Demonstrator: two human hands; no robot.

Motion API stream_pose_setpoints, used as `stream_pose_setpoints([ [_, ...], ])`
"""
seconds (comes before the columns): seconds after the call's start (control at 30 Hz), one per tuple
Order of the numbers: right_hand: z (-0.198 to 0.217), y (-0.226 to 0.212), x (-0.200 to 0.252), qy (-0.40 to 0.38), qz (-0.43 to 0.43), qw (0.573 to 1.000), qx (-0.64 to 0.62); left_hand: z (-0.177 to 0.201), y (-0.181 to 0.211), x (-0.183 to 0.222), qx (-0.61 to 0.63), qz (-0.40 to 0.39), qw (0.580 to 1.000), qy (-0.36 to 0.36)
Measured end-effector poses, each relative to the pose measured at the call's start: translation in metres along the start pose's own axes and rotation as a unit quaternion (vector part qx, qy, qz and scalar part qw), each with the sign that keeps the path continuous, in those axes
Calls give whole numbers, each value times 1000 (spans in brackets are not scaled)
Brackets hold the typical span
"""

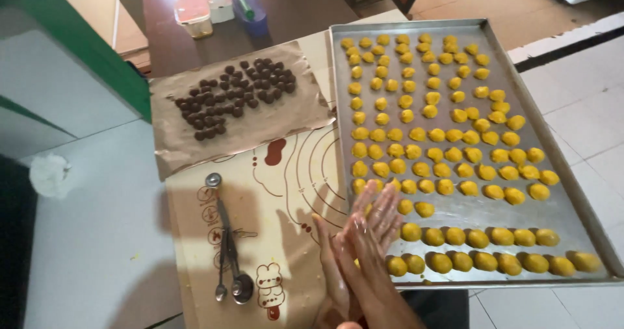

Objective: Filling and shaping dough balls with a dark filling on a baking sheet.

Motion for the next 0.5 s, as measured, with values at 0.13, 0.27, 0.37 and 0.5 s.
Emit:
stream_pose_setpoints([
  [0.13, -25, 29, 5, -49, -32, 998, 22, 7, 30, 13, 31, -52, 998, 3],
  [0.27, 18, 7, -35, -3, -25, 999, 41, 34, -16, 36, 62, -9, 989, 133],
  [0.37, 27, -13, -50, -5, -34, 999, 25, 39, -14, 40, 107, -38, 985, 133],
  [0.5, -35, -8, -23, -94, -10, 995, -1, 38, 28, 41, 33, -56, 990, 122],
])
Point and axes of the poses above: each hand's wrist, its own x-axis away from the middle knuckle, its own z-axis out of the back of the hand, y = z × x, the point moved 9 cm from there along -x, towards the middle knuckle, and after that the axes turned 4 degrees about -y, right-handed, at the moved point
